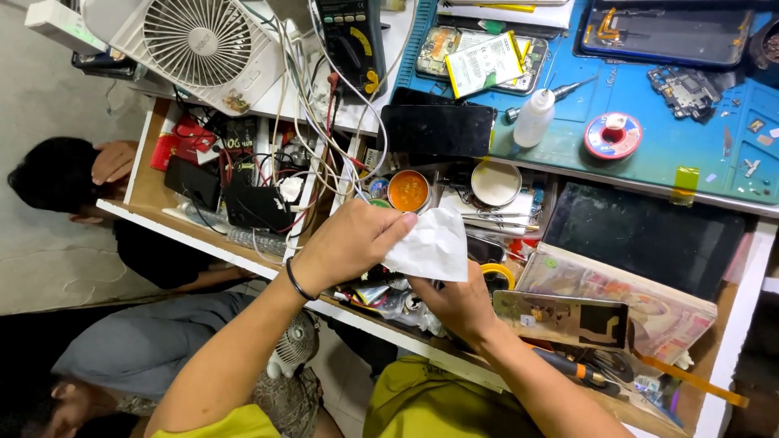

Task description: The person is preparing wires and electronic components for mobile phone repair on a workbench, using tweezers and a magnifying glass.

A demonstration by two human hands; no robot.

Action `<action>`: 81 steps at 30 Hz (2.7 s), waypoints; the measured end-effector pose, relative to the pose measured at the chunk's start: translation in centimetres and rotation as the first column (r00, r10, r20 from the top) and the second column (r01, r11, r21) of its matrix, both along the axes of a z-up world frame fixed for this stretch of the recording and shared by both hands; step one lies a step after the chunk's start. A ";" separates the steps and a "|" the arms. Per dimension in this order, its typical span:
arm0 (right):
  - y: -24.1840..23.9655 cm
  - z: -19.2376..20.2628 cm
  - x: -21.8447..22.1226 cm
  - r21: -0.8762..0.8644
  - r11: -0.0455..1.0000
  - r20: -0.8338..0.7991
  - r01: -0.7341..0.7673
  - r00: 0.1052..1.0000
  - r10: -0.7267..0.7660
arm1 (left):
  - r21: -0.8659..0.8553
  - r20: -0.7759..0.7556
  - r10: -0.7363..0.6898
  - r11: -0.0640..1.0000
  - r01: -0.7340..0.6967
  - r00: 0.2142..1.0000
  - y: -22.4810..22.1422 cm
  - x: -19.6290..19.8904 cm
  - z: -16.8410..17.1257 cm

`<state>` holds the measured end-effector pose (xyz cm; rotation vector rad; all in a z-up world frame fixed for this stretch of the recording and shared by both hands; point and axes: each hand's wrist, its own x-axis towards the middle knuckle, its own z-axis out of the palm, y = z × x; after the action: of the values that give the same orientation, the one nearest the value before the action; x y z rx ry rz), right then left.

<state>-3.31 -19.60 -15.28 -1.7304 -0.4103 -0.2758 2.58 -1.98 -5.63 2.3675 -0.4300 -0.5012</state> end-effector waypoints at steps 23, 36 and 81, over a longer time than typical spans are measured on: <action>0.0 -1.8 -0.7 0.036 0.999 -0.085 -0.019 0.996 0.022 | 0.019 0.259 -0.068 0.998 0.066 0.963 -0.2 -2.0 0.2; 0.3 -4.3 -0.3 0.133 0.985 0.059 -0.110 0.993 0.103 | -0.193 0.278 0.440 0.896 -0.399 0.854 4.3 -0.8 -0.6; -2.2 -4.4 2.7 0.846 0.523 -0.411 0.101 0.749 0.520 | -0.216 0.717 -0.056 0.930 0.298 0.695 -10.7 -12.9 -8.7</action>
<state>-0.60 -21.80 -19.70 -0.6804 0.0400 0.3031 -10.34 -12.68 -14.31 2.1212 -1.0155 0.4172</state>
